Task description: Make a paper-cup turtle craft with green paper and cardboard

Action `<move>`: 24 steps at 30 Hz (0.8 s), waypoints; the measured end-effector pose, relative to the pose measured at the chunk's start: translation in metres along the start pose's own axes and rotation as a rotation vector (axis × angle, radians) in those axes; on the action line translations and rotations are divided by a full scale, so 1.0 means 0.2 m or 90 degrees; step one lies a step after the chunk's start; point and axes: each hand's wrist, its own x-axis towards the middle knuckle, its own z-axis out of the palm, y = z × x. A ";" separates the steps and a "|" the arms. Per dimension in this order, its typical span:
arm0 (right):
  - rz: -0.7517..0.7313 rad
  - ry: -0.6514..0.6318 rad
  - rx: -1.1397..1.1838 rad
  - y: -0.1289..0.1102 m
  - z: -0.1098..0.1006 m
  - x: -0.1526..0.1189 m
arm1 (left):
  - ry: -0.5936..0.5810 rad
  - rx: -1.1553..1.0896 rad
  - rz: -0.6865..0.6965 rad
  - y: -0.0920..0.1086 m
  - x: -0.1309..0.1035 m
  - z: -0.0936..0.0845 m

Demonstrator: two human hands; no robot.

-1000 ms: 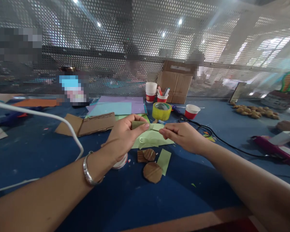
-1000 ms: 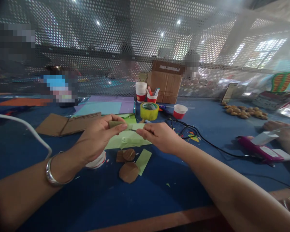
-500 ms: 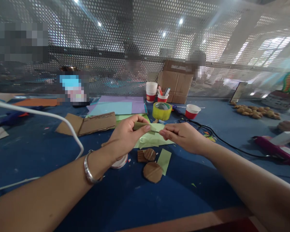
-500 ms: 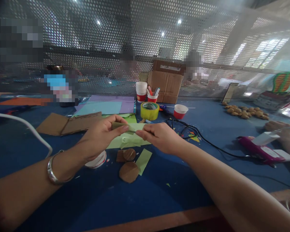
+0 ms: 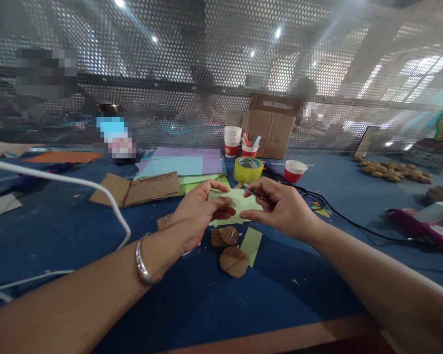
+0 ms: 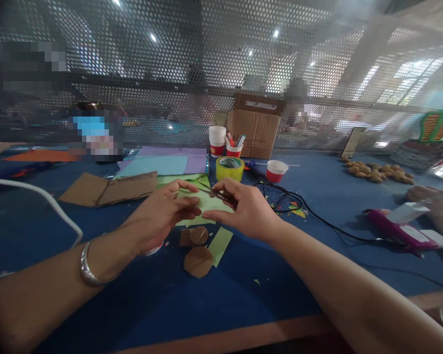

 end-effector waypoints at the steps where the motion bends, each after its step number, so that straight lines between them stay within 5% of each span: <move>1: -0.021 -0.001 -0.018 0.00 0.01 0.00 | 0.002 -0.018 -0.023 0.00 0.00 0.00; 6: -0.095 0.019 -0.094 -0.01 0.02 -0.01 | -0.008 -0.057 -0.081 0.02 -0.01 0.03; 14: -0.041 0.118 -0.021 -0.02 -0.01 0.00 | -0.006 -0.092 -0.097 0.09 0.01 0.09; 24: -0.063 0.061 0.051 0.01 -0.01 0.01 | -0.026 -0.099 -0.098 0.10 0.05 0.08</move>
